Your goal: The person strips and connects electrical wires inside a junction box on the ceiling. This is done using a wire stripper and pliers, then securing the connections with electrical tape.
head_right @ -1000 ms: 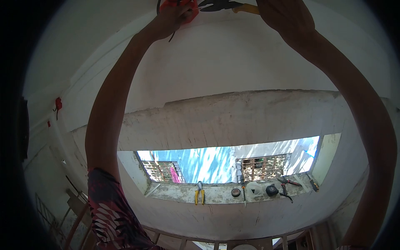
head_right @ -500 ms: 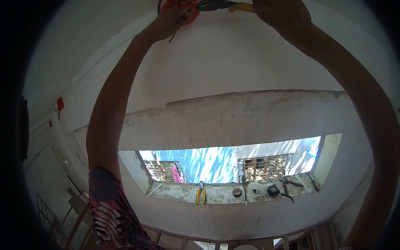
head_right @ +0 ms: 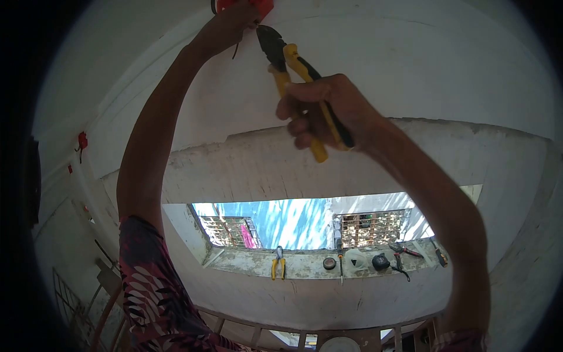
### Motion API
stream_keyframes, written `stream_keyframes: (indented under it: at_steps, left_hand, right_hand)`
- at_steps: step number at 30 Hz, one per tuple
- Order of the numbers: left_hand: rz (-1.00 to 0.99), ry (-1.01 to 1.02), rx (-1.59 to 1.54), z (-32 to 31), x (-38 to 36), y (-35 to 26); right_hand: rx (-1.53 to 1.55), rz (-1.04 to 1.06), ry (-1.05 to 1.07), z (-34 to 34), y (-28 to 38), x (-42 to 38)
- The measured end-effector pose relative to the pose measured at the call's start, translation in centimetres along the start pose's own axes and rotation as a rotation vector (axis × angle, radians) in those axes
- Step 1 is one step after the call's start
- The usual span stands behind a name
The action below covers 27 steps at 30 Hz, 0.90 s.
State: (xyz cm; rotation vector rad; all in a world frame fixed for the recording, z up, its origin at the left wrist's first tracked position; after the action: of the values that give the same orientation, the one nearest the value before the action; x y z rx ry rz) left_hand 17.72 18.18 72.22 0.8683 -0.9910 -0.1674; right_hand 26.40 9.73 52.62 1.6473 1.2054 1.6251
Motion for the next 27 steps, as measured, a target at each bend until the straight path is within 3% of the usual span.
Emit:
stream_keyframes:
  at_steps: [1,2,3,4,6,8,10,12,14,15,16,17,18,20,23,27]
  left_hand:
    - [-0.095,-0.001,0.153,-0.3,-0.3,-0.3]
    - [-0.196,0.0,0.31,-0.6,-0.4,-0.7]
    - [-0.195,0.006,0.312,-0.9,-0.7,-0.3]
    - [-0.236,-0.036,0.307,-1.1,-1.0,-0.1]
    - [-0.28,-0.069,0.312,-0.7,-0.6,-0.5]
    - [-0.041,0.072,0.329,-1.2,0.1,0.7]
    - [0.013,0.036,0.253,-0.5,-0.1,0.8]
    - [0.062,-0.019,0.173,0.1,0.0,0.6]
    - [0.187,0.185,0.165,-0.9,-0.1,1.2]
    - [0.184,0.176,0.173,-0.6,0.2,1.1]
    - [0.076,0.023,0.07,0.5,0.8,-0.3]
    - [-0.033,-0.129,-0.037,1.5,1.1,-1.5]
    - [-0.037,-0.133,-0.04,1.6,1.1,-1.5]
    - [0.163,0.083,-0.016,0.2,0.6,0.1]
    - [0.234,0.065,-0.024,0.7,0.4,0.3]
    - [0.307,0.191,0.046,0.1,0.6,0.7]
  right_hand:
    - [0.353,-0.085,0.309,-2.3,-1.7,0.6]
    - [0.593,-0.046,0.471,-4.2,-2.3,0.6]
    - [0.855,0.053,0.86,-6.3,-2.2,0.5]
    - [0.861,0.056,0.863,-7.6,-3.3,1.5]
    - [1.168,0.172,1.031,-8.6,-2.9,2.0]
    - [1.051,0.244,1.07,-8.8,-2.3,1.2]
    - [0.537,0.211,0.482,-6.0,-2.4,1.4]
    - [0.027,0.295,0.148,-0.1,-1.2,0.7]
    - [-0.81,0.412,-0.3,3.1,2.2,-2.0]
    - [-1.082,0.505,-0.484,3.8,4.0,-3.4]
    - [-1.369,0.585,-0.658,3.7,5.9,-4.8]
    - [-1.943,0.863,-0.844,3.5,7.4,-5.1]
    - [-2.159,1.009,-0.955,3.3,8.8,-5.4]
    - [-2.488,1.494,-0.994,0.8,10.8,-6.1]
    - [-2.669,1.658,-0.994,-1.7,12.2,-6.0]
    - [-2.703,1.62,-0.941,-0.9,13.4,-4.2]
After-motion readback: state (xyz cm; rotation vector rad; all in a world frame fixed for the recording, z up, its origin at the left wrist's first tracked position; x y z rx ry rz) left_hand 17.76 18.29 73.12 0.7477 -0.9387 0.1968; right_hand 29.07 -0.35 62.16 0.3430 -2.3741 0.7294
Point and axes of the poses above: each hand's wrist, its own x-axis towards the middle knuckle, its own z-axis out of the back of the hand, y = z × x, the point moved 8 cm from there along x, towards the middle knuckle, and after that the axes turned 9 degrees about -y, right-handed, at the moved point
